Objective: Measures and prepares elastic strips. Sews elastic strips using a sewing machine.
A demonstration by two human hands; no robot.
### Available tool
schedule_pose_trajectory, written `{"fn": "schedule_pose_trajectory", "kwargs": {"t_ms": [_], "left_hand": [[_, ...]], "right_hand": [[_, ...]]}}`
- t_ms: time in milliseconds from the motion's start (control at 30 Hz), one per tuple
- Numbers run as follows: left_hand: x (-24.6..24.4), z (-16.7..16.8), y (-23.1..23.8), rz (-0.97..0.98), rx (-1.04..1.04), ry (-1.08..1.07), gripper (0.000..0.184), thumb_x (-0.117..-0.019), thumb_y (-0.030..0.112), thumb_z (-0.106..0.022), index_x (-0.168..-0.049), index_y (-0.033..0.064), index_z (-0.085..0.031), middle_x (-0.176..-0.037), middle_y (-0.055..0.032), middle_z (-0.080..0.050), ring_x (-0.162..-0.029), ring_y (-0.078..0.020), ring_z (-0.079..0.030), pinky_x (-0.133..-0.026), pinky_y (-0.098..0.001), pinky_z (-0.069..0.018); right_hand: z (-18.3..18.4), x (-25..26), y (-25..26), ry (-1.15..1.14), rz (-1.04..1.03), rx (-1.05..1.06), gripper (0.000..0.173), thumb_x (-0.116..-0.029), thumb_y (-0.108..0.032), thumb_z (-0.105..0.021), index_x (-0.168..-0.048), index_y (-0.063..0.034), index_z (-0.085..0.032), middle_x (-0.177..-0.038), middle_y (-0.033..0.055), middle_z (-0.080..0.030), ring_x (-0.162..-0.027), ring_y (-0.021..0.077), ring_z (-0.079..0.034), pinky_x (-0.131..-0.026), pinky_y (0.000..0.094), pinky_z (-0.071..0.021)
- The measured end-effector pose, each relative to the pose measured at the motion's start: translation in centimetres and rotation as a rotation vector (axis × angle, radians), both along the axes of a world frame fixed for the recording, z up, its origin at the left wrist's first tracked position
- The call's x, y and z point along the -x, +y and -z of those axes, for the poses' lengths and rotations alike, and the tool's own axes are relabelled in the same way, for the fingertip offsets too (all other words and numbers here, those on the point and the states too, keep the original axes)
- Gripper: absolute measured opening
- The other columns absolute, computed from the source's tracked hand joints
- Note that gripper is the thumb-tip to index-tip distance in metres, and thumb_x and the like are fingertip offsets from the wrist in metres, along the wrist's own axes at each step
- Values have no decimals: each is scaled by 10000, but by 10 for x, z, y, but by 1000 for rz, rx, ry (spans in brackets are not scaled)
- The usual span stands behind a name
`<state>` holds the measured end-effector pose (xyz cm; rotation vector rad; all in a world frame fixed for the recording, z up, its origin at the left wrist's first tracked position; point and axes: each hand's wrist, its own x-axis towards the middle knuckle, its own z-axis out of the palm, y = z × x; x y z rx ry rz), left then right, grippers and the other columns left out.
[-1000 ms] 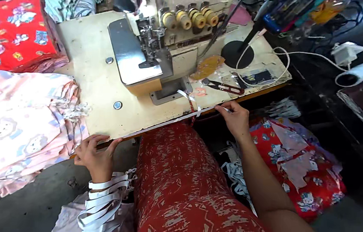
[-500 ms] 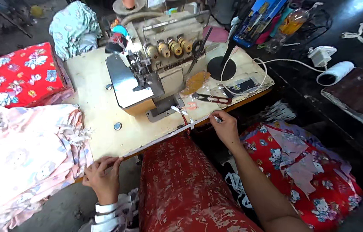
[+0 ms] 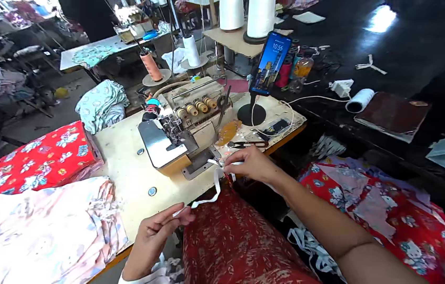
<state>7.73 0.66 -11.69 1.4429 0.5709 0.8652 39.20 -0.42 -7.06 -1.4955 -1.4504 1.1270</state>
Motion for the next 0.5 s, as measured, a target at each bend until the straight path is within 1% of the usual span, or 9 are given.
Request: {"fn": "schedule_pose_trajectory", "kwargs": {"t_ms": [33, 100, 167, 233, 267, 333, 367, 433, 500], "left_hand": [[-9, -3, 0, 16, -21, 10, 244, -1000, 262, -649, -1206, 225, -773, -1039, -13, -793, -897, -128, -769, -852, -293, -630], [-22, -6, 1, -9, -94, 49, 190, -1008, 226, -642, -1117, 217, -797, -969, 29, -791, -767, -65, -744, -710, -235, -626], [-28, -9, 3, -39, -192, 89, 153, -986, 252, -673, -1066, 240, -803, -1026, 96, -726, -709, 23, -651, -607, -149, -563], [-32, -17, 2, -67, -189, 79, 134, -970, 238, -688, -1036, 210, -802, -1075, 87, -723, -660, 45, -617, -545, -123, -524], [-34, -22, 0, -71, -152, 53, 134, -970, 230, -688, -1033, 196, -801, -1049, 77, -746, -621, 46, -618, -523, -124, -523], [-37, -31, -3, -65, -55, -8, 137, -968, 251, -694, -1030, 199, -803, -866, 70, -764, -540, 40, -607, -492, -130, -512], [-38, -34, -3, -66, -25, -22, 129, -961, 251, -701, -1019, 203, -805, -803, 73, -755, -517, 43, -598, -480, -126, -507], [-40, -36, -4, -102, -16, 13, 106, -941, 195, -715, -994, 189, -806, -747, 86, -733, -503, 48, -576, -469, -122, -490], [-44, -37, -3, -156, -69, 112, 133, -924, 99, -689, -986, 145, -796, -723, 102, -721, -512, 49, -577, -476, -121, -485]], "right_hand": [[-4, 7, 1, 0, -75, 1, 176, -952, -118, -710, -1076, 2, -744, -962, 49, -732, -751, -10, -595, -689, 191, -485], [-10, 18, 2, 3, -202, -16, 172, -956, -114, -703, -1074, 3, -748, -948, 46, -729, -763, -14, -598, -709, 190, -490], [-15, 25, 1, 19, -299, -25, 154, -955, -101, -703, -1053, 9, -747, -902, 29, -722, -696, -38, -560, -638, 161, -449], [-19, 31, 1, 61, -362, -9, 141, -959, -87, -696, -1046, 14, -741, -850, 5, -712, -595, -64, -495, -535, 133, -383], [-20, 33, 1, 86, -382, -2, 134, -960, -79, -690, -1042, 17, -738, -828, -4, -703, -557, -67, -458, -502, 130, -352], [-24, 35, 1, 104, -407, 6, 131, -965, -81, -685, -1041, 13, -735, -823, -16, -698, -541, -70, -447, -488, 125, -341], [-25, 36, 1, 107, -412, 6, 129, -966, -81, -684, -1041, 13, -732, -824, -17, -697, -544, -71, -448, -489, 125, -340], [-27, 38, 3, 122, -415, 5, 128, -964, -77, -685, -1042, 14, -728, -819, -19, -693, -543, -72, -443, -489, 125, -338], [-28, 39, 3, 152, -410, 6, 121, -963, -75, -685, -1035, 14, -724, -799, -30, -684, -525, -77, -434, -479, 119, -333]]}}
